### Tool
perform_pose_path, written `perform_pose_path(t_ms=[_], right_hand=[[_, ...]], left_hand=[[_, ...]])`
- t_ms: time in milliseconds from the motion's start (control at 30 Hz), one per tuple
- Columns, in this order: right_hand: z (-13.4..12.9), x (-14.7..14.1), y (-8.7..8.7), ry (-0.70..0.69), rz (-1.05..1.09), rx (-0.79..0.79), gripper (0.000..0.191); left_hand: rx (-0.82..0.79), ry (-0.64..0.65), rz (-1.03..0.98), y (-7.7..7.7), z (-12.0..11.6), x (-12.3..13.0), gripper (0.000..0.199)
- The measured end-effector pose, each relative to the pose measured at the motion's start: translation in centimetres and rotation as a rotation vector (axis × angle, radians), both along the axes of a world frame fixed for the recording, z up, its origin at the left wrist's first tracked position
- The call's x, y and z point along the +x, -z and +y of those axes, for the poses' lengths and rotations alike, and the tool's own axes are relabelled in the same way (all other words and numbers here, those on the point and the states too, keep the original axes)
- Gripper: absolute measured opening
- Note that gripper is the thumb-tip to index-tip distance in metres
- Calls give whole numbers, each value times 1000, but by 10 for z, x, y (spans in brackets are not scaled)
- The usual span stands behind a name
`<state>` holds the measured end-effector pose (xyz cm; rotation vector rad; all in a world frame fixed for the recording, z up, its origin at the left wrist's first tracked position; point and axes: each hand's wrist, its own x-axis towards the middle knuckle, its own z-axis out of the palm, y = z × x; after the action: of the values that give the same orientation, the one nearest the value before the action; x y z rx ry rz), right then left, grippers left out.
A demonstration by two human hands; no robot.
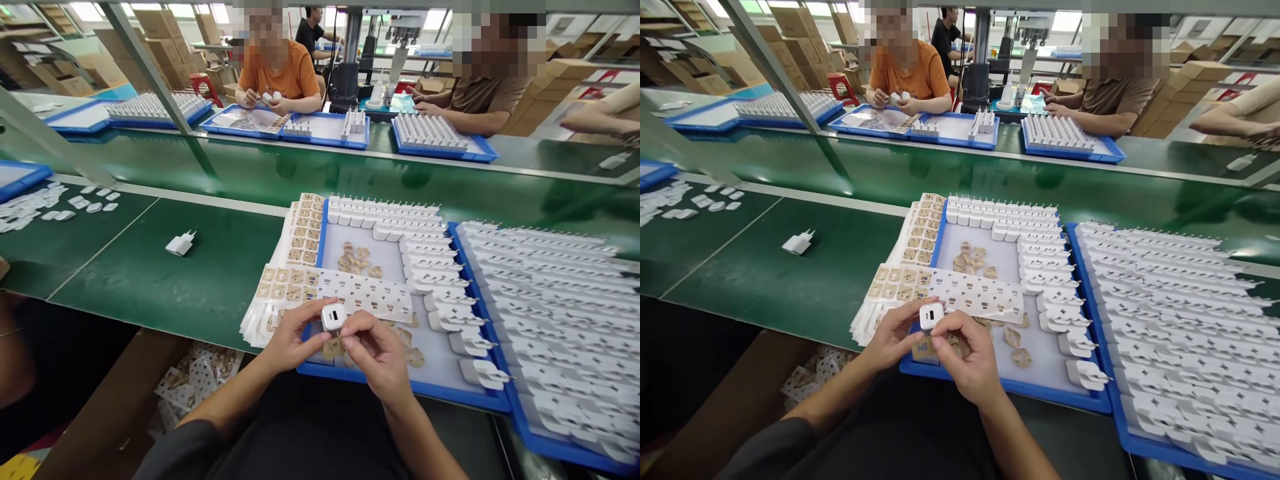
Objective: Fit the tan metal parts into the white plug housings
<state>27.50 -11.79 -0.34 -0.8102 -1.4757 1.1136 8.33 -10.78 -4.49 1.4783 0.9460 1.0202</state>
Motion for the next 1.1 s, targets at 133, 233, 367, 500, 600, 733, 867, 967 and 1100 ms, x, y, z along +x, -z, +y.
perform_pose_path(t_ms=[133, 233, 367, 500, 600, 733, 867, 967, 1100], right_hand=[[-1, 3, -4, 11, -20, -43, 6], [1, 8, -8, 82, -57, -86, 7], [3, 10, -10, 109, -77, -151, 7], [3, 8, -12, 110, -62, -178, 7], [3, 6, -14, 116, -53, -178, 8], [3, 5, -14, 123, -50, -175, 9], [4, 6, -12, 127, -47, -166, 8], [4, 6, -11, 130, -60, -157, 8], [2, 6, -13, 147, -115, -121, 8]], left_hand=[[231, -81, 150, -4, 0, -1, 47], [430, -65, 183, -13, 0, 1, 49], [544, -55, 204, -25, 0, 3, 48], [566, -59, 216, -28, 0, 4, 49], [577, -58, 217, -28, 0, 4, 48], [582, -59, 215, -28, 1, 3, 48], [583, -53, 215, -28, 1, 4, 47], [591, -55, 218, -28, 1, 4, 47], [598, -58, 223, -29, 1, 5, 47]])
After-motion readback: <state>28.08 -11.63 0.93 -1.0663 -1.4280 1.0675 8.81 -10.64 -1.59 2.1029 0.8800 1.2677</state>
